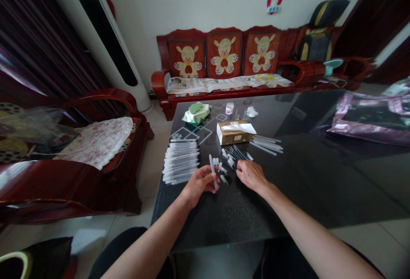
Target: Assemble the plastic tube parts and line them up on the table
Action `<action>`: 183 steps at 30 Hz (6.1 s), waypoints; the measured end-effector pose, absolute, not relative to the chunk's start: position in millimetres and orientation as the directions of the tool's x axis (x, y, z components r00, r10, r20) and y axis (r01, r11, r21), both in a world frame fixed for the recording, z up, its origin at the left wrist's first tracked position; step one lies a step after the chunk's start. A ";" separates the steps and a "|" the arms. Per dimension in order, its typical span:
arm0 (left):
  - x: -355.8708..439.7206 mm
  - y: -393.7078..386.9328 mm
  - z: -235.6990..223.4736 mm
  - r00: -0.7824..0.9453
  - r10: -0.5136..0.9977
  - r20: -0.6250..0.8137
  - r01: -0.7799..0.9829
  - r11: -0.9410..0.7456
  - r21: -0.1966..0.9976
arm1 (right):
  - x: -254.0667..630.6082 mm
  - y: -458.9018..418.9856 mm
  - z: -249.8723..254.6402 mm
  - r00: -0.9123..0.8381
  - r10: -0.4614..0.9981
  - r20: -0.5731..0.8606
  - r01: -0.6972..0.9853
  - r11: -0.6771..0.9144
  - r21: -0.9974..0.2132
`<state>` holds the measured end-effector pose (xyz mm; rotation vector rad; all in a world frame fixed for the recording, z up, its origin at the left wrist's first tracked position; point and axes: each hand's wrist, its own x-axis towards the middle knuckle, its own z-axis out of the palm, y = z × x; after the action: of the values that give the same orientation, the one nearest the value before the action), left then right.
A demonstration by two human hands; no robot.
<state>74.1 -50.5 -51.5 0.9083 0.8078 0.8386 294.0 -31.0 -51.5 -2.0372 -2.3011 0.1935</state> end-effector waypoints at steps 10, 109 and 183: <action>71.9 -46.1 -48.8 0.234 0.953 -0.195 -0.326 0.265 0.907 | 271.3 -48.2 -46.6 -0.387 0.921 0.045 0.883 0.384 -0.270; 99.0 -72.4 -54.7 0.380 0.915 -0.135 -0.017 0.152 0.988 | 260.4 -51.7 -43.8 0.052 0.995 -0.088 -0.136 -0.080 -0.987; 19.7 -41.2 -33.0 0.524 0.846 0.097 0.782 -0.523 0.338 | 217.7 -77.8 -65.3 -0.596 0.681 -0.424 0.053 -0.494 -0.868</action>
<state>19.7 -41.2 -33.0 2.5132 1.3720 0.3648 217.7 -77.8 -65.3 -1.1143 -1.2804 2.1363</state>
